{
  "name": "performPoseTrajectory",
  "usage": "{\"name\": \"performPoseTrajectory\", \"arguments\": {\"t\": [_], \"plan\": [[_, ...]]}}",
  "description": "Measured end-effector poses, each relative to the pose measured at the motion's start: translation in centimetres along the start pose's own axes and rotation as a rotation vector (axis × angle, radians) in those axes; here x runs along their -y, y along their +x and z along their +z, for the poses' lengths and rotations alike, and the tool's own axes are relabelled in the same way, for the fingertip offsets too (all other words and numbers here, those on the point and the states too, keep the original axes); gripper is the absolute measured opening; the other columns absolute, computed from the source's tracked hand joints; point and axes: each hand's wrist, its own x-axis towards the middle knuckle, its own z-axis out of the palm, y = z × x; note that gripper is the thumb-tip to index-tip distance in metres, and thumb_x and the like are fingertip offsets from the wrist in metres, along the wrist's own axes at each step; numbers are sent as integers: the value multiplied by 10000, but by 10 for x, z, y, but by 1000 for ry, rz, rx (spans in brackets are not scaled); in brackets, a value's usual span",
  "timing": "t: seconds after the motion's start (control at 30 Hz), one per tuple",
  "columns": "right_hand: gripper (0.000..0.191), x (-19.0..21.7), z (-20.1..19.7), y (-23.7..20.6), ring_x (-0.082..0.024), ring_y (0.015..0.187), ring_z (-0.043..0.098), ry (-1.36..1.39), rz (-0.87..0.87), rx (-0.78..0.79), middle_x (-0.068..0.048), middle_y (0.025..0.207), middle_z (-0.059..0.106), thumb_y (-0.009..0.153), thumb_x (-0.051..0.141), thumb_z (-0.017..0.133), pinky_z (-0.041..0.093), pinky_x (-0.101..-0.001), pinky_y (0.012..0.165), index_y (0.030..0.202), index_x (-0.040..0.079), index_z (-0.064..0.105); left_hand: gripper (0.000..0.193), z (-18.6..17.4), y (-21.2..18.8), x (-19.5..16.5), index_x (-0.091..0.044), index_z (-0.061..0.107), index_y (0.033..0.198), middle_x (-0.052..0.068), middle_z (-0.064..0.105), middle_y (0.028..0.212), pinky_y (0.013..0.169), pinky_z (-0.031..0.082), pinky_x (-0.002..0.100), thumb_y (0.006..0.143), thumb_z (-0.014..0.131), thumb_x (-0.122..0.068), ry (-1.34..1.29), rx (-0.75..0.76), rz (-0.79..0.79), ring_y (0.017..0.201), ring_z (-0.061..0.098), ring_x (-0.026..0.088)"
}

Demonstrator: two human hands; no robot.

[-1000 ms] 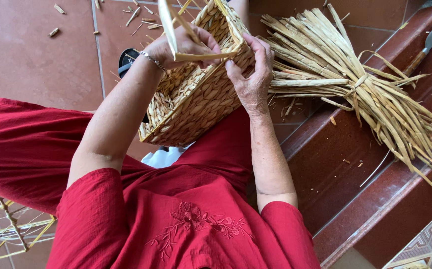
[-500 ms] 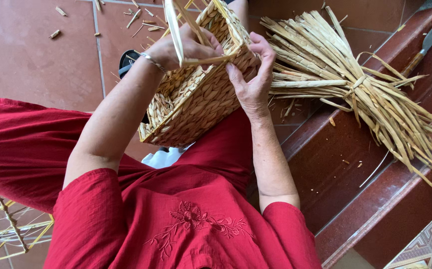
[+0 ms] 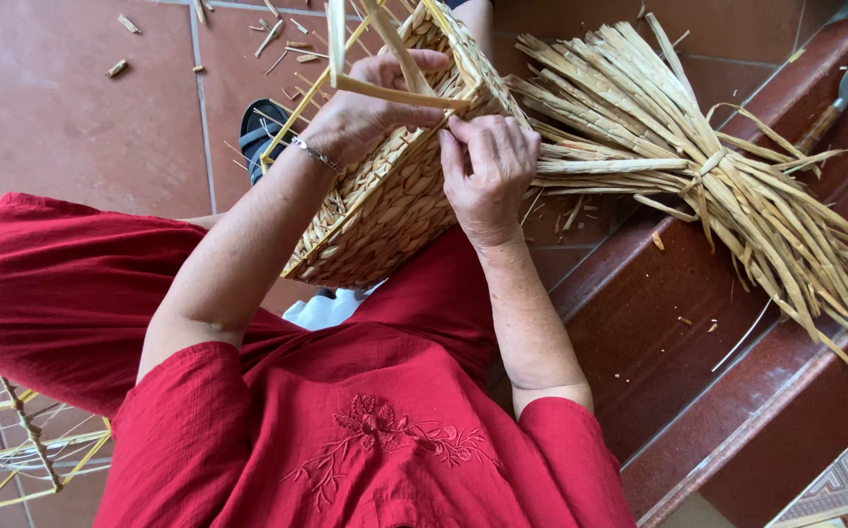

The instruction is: The person sits on tiled steps weaving a water hyacinth basket, tucking and pulling flat woven strips around the basket rim and pressing them into place by hand. They work one strip at a time, drawing each strip tight along the edge and securing it into the weave.

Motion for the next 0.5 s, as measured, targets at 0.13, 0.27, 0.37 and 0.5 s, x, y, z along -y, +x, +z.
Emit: {"name": "performPoseTrajectory", "arguments": {"t": [0.13,0.27,0.37,0.5], "plan": [[187,-2,3,1,-224,789,638,37,65,90,-41,872,649,887,50,806,450,-406,773,946,73,630,595,5,-9,1,15,609,1374,47,695,1099,833,606,229,860,865,-145,-19,-48,-21,924,664,88],[179,-12,6,1,-167,681,641,220,85,104,-27,775,614,913,-4,760,535,-324,637,895,65,596,456,8,-11,5,-26,655,1299,38,713,1012,757,572,210,893,799,-173,-193,-37,-103,867,664,78],[118,-17,-7,-16,-158,676,653,354,165,61,-41,783,639,863,-52,683,550,-303,603,897,33,609,369,8,-9,10,-53,680,1232,11,708,996,684,514,203,897,807,-140,-208,-49,-164,830,641,62],[92,-25,-42,-63,-133,696,643,441,408,56,-44,787,668,857,-49,678,548,-293,657,897,13,623,283,5,-6,18,-78,710,1195,3,713,996,698,514,201,931,788,-143,-336,52,-182,838,647,57]]}}
